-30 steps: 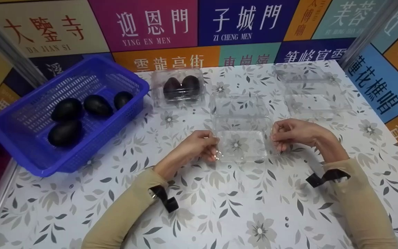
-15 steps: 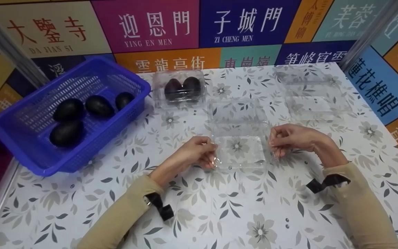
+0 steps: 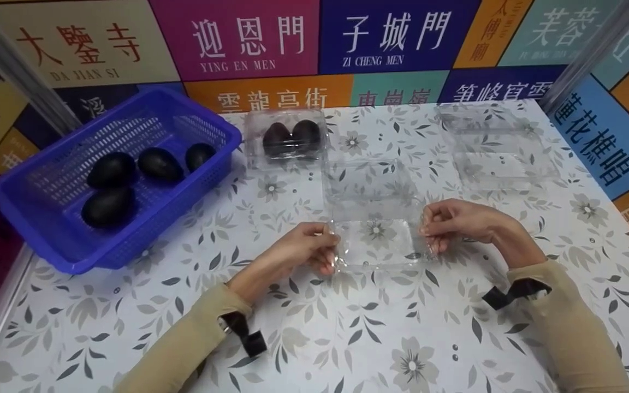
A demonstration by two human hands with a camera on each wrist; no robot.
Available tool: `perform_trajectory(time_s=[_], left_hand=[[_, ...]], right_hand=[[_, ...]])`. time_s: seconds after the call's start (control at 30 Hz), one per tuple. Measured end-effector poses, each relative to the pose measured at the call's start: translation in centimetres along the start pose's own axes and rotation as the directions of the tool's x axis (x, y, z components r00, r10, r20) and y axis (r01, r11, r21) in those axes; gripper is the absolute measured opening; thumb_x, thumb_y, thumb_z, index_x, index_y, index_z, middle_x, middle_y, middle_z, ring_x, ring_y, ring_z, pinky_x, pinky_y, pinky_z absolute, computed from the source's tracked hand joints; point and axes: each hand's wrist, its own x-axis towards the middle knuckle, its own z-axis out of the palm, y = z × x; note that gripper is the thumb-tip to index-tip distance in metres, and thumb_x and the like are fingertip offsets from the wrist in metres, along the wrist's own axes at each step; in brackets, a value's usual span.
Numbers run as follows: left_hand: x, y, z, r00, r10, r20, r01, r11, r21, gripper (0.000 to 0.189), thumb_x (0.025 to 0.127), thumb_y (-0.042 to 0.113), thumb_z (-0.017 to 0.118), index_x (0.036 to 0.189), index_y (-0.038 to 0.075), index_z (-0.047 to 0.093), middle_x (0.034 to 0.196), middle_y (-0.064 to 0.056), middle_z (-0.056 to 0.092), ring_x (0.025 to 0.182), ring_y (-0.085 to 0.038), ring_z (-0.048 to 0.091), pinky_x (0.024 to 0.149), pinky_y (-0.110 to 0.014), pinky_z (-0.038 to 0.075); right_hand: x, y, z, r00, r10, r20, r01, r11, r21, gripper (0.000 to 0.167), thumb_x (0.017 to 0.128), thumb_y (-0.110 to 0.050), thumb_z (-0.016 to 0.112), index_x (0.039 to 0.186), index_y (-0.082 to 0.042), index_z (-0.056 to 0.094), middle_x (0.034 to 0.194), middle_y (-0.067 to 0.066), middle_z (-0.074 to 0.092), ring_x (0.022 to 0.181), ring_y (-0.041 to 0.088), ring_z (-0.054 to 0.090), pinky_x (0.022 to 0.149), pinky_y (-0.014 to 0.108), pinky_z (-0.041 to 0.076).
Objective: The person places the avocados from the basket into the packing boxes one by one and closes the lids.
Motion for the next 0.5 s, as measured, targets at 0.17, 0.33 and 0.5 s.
perform_trajectory(time_s=[0.17, 0.33, 0.5], left_hand=[[-0.6, -0.2, -0.4, 1.000, 0.004, 0.001, -0.004, 1.000, 0.001, 0.018, 0.101, 0.007, 0.057, 0.083, 0.005, 0.055, 0.067, -0.007, 0.063, 0.054, -0.015, 0.064, 0.054, -0.027, 0.057], [-1.2, -0.4, -0.8, 1.000, 0.004, 0.003, -0.004, 1.000, 0.004, 0.018, 0.101, 0.009, 0.057, 0.084, 0.005, 0.055, 0.067, -0.007, 0.063, 0.054, -0.016, 0.065, 0.055, -0.028, 0.058], [-1.9, -0.5, -1.5, 1.000, -0.005, 0.014, 0.005, 1.000, -0.001, 0.016, 0.102, 0.010, 0.057, 0.086, 0.005, 0.055, 0.068, -0.007, 0.064, 0.055, -0.016, 0.065, 0.054, -0.028, 0.058]], right_hand=[[0.4, 0.1, 0.4, 1.000, -0.013, 0.010, 0.013, 1.000, 0.006, 0.011, 0.100, 0.000, 0.059, 0.090, -0.005, 0.059, 0.078, 0.004, 0.070, 0.067, 0.013, 0.070, 0.062, 0.026, 0.059], [0.8, 0.1, 1.0, 1.000, -0.010, 0.012, 0.010, 1.000, 0.024, 0.013, 0.100, 0.001, 0.059, 0.089, -0.006, 0.059, 0.078, 0.004, 0.069, 0.066, 0.013, 0.069, 0.062, 0.026, 0.059], [1.3, -0.1, 1.7, 1.000, 0.001, 0.004, -0.001, 1.000, 0.023, 0.012, 0.099, -0.001, 0.061, 0.089, -0.005, 0.059, 0.077, 0.004, 0.069, 0.066, 0.013, 0.069, 0.061, 0.025, 0.058]])
